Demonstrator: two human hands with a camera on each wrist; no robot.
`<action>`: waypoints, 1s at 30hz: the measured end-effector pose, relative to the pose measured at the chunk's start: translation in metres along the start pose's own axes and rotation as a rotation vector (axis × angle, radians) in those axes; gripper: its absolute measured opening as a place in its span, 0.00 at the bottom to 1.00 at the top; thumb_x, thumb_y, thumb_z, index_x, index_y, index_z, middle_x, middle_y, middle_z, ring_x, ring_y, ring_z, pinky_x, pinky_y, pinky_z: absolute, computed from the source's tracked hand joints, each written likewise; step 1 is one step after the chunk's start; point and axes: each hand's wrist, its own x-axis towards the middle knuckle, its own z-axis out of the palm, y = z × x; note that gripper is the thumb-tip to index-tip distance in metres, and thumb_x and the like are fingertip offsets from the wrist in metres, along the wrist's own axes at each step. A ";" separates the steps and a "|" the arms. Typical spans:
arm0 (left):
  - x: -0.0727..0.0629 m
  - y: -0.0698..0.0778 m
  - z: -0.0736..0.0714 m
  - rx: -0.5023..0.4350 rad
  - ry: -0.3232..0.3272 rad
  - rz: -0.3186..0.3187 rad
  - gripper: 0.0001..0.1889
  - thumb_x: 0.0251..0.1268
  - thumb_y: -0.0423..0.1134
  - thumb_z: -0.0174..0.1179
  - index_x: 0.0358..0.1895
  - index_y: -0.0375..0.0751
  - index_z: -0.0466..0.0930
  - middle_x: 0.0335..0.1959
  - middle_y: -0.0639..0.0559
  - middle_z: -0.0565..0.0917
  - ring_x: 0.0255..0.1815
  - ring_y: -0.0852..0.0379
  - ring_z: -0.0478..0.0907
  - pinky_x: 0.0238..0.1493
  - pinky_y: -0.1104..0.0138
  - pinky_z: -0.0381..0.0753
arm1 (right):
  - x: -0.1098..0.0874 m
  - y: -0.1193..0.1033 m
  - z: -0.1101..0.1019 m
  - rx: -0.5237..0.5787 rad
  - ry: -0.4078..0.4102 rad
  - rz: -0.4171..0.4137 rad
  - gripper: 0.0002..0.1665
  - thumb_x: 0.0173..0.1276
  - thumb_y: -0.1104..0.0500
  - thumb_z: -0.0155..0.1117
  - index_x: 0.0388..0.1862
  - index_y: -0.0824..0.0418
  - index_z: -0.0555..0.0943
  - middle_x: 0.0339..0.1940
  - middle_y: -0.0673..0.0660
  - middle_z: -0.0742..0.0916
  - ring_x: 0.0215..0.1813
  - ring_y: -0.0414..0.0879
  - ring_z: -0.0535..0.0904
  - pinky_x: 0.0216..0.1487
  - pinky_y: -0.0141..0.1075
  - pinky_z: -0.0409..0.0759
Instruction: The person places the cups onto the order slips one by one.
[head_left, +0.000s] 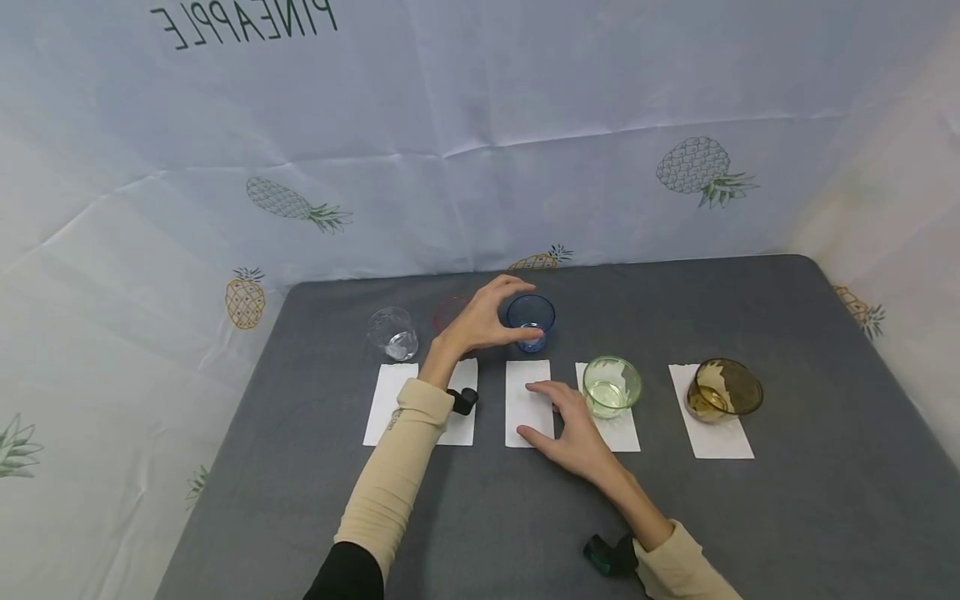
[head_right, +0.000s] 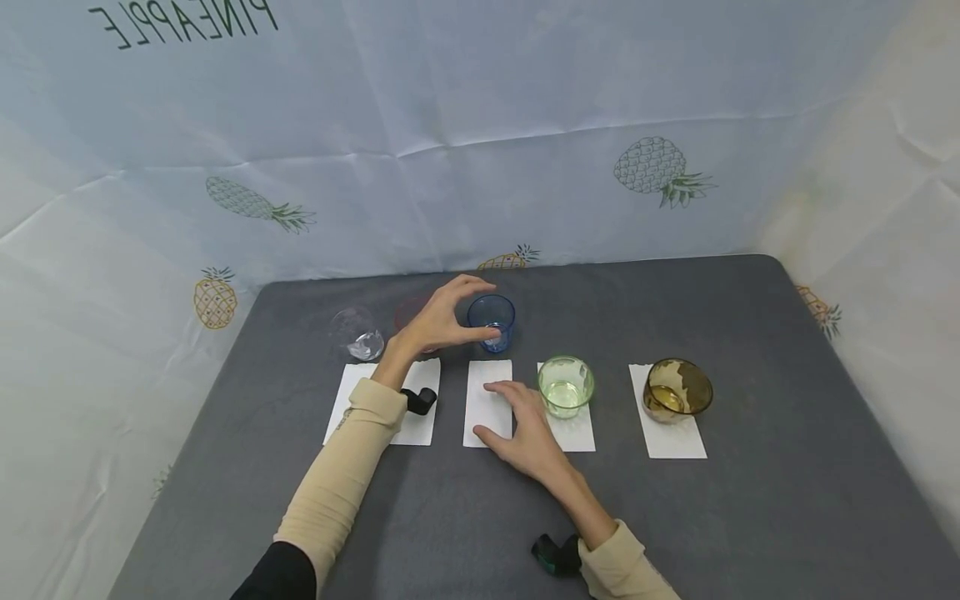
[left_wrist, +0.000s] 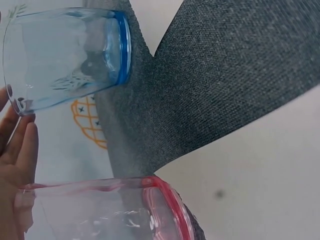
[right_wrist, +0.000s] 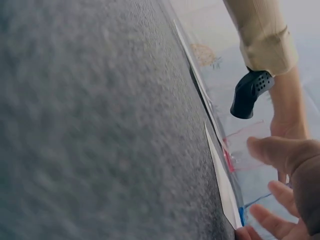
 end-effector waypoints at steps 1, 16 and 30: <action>0.000 0.000 0.000 0.001 -0.002 -0.003 0.39 0.57 0.50 0.76 0.72 0.44 0.73 0.70 0.45 0.72 0.72 0.45 0.71 0.73 0.47 0.72 | -0.001 0.000 0.000 -0.011 0.003 0.003 0.34 0.57 0.57 0.80 0.62 0.63 0.81 0.59 0.62 0.85 0.60 0.56 0.79 0.54 0.44 0.82; 0.001 0.002 -0.002 0.023 -0.051 -0.064 0.42 0.55 0.53 0.77 0.73 0.46 0.72 0.71 0.47 0.71 0.74 0.45 0.69 0.74 0.46 0.71 | -0.006 -0.005 0.001 -0.070 -0.049 0.121 0.44 0.54 0.57 0.82 0.68 0.69 0.76 0.67 0.69 0.79 0.68 0.67 0.72 0.67 0.63 0.72; 0.003 0.005 -0.003 0.074 -0.101 -0.080 0.44 0.53 0.55 0.78 0.73 0.45 0.72 0.71 0.48 0.72 0.74 0.45 0.69 0.74 0.49 0.73 | -0.008 -0.003 0.001 -0.083 -0.057 0.116 0.43 0.54 0.57 0.82 0.68 0.70 0.76 0.67 0.70 0.78 0.69 0.67 0.72 0.68 0.64 0.70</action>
